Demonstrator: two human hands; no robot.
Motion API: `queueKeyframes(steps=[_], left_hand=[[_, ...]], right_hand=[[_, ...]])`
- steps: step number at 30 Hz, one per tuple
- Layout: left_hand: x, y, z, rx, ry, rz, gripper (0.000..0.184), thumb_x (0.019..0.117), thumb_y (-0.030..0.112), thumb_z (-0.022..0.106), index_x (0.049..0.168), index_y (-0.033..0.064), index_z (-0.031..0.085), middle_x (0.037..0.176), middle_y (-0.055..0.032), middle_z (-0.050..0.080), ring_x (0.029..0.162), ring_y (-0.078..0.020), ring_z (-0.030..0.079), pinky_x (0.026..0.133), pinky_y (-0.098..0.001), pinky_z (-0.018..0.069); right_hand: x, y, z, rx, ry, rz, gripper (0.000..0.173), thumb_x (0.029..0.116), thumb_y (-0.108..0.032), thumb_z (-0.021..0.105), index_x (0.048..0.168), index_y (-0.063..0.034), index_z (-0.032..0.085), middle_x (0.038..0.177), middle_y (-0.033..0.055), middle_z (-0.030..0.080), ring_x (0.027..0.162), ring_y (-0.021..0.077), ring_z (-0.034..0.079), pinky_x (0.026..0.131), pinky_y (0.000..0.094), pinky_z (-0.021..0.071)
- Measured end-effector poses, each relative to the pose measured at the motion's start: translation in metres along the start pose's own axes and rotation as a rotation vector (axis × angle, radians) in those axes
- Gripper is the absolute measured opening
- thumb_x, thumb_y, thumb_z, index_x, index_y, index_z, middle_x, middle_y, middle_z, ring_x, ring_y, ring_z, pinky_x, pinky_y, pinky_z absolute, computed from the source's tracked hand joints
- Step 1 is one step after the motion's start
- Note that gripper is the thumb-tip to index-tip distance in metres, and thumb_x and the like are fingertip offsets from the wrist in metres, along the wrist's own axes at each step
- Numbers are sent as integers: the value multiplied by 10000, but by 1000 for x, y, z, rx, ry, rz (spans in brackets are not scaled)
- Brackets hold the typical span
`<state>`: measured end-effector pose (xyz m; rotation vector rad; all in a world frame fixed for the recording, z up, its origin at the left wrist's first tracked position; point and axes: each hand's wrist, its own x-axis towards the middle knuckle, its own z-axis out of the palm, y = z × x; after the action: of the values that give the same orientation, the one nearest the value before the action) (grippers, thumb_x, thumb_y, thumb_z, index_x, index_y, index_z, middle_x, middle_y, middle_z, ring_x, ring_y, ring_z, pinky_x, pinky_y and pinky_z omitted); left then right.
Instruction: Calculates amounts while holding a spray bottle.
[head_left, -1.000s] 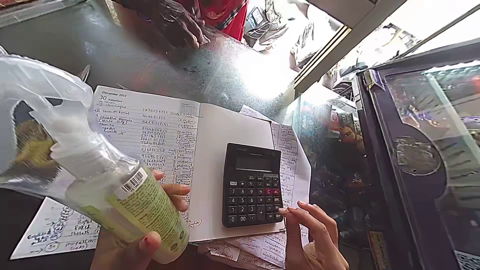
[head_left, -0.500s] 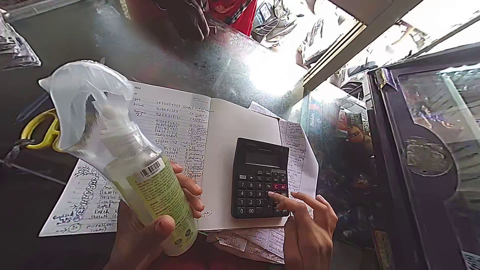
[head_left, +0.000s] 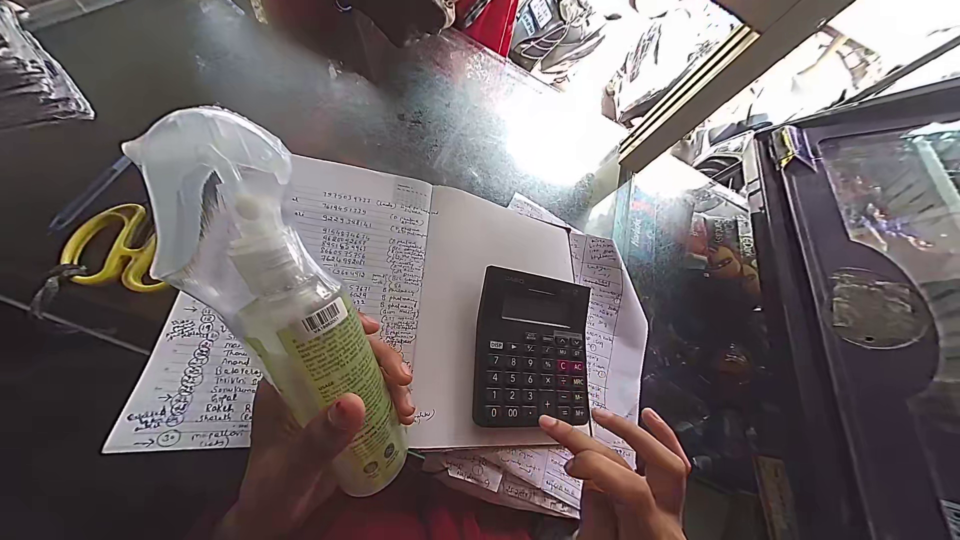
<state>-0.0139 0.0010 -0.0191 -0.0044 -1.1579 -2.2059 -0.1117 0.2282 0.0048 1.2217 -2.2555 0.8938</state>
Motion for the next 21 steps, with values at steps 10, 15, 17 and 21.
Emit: queueKeyframes(steps=[10, 15, 17, 21], left_hand=[[1, 1, 0, 1, 9, -5, 453, 964, 393, 678, 1294, 98, 583, 963, -91, 734, 792, -185, 738, 717, -294, 636], [0, 0, 0, -4, 5, -4, 449, 970, 381, 674, 1296, 88, 577, 973, -86, 733, 806, -187, 739, 717, -301, 639], [0, 0, 0, -10, 6, -6, 448, 971, 378, 674, 1294, 84, 575, 973, -89, 729, 810, -189, 738, 721, -302, 639], [0, 0, 0, -30, 9, -13, 452, 964, 374, 684, 1284, 73, 577, 969, -102, 732, 804, -192, 741, 716, -298, 641]], right_hand=[[-5, 2, 6, -88, -54, 31, 238, 1053, -147, 351, 966, -189, 569, 972, -82, 747, 1198, 104, 588, 1178, 410, 177], [11, 7, 3, -28, -8, 83, 274, 1097, -203, 292, 1016, -191, 554, 1067, -94, 731, 1277, 94, 543, 1205, 387, 178], [17, 9, 8, -72, -26, 87, 257, 1076, -199, 290, 1049, -188, 545, 1120, -75, 728, 1300, 130, 528, 1186, 422, 189], [23, 8, 15, -106, -93, 107, 269, 1007, -147, 325, 1038, -172, 591, 1071, -39, 740, 1259, 198, 563, 1135, 510, 224]])
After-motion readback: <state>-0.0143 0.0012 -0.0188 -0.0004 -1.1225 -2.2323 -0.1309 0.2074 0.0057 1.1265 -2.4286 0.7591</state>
